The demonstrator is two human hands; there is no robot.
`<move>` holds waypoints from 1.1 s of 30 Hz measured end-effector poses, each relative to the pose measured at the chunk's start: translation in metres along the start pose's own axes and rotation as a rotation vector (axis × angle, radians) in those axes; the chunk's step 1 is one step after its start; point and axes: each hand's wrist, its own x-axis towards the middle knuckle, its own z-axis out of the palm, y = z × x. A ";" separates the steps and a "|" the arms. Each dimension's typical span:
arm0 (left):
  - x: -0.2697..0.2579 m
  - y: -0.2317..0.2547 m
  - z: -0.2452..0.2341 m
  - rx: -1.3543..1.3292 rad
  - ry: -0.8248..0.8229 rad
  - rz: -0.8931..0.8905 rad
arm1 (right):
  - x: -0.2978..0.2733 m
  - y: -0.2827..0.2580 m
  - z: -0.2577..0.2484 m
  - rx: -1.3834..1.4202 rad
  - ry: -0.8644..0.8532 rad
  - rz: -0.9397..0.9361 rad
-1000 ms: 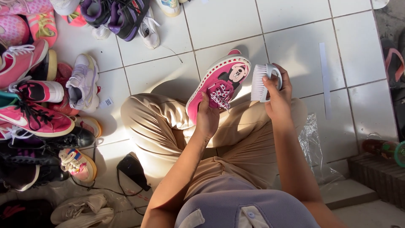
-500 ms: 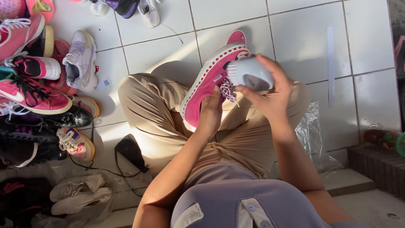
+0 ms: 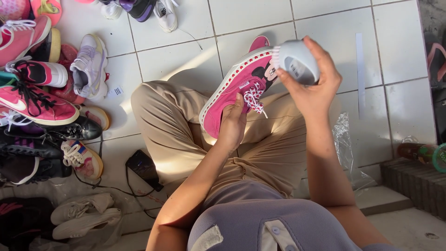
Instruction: The person sits cross-legged on a tiled floor and uses a handheld electric brush to clean a pink canvas shoe. They scrub the upper, toe, and sides of the shoe repeatedly while holding it in their left hand.
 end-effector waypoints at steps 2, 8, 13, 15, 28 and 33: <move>0.002 0.005 0.005 0.022 -0.053 -0.010 | -0.009 -0.006 0.008 0.062 -0.084 -0.055; 0.001 -0.001 -0.002 0.031 0.101 -0.185 | -0.015 0.016 0.022 0.018 -0.202 -0.038; 0.013 -0.016 -0.029 0.117 0.100 0.000 | -0.015 0.051 0.031 -0.077 -0.099 0.101; 0.023 -0.016 -0.037 0.172 0.074 0.025 | -0.019 0.047 0.038 0.001 -0.053 0.181; 0.063 0.027 -0.049 0.049 0.194 0.039 | -0.055 0.152 0.107 0.060 -0.686 0.316; 0.073 0.020 -0.043 -0.018 0.213 0.016 | -0.069 0.172 0.131 -0.249 -1.160 0.542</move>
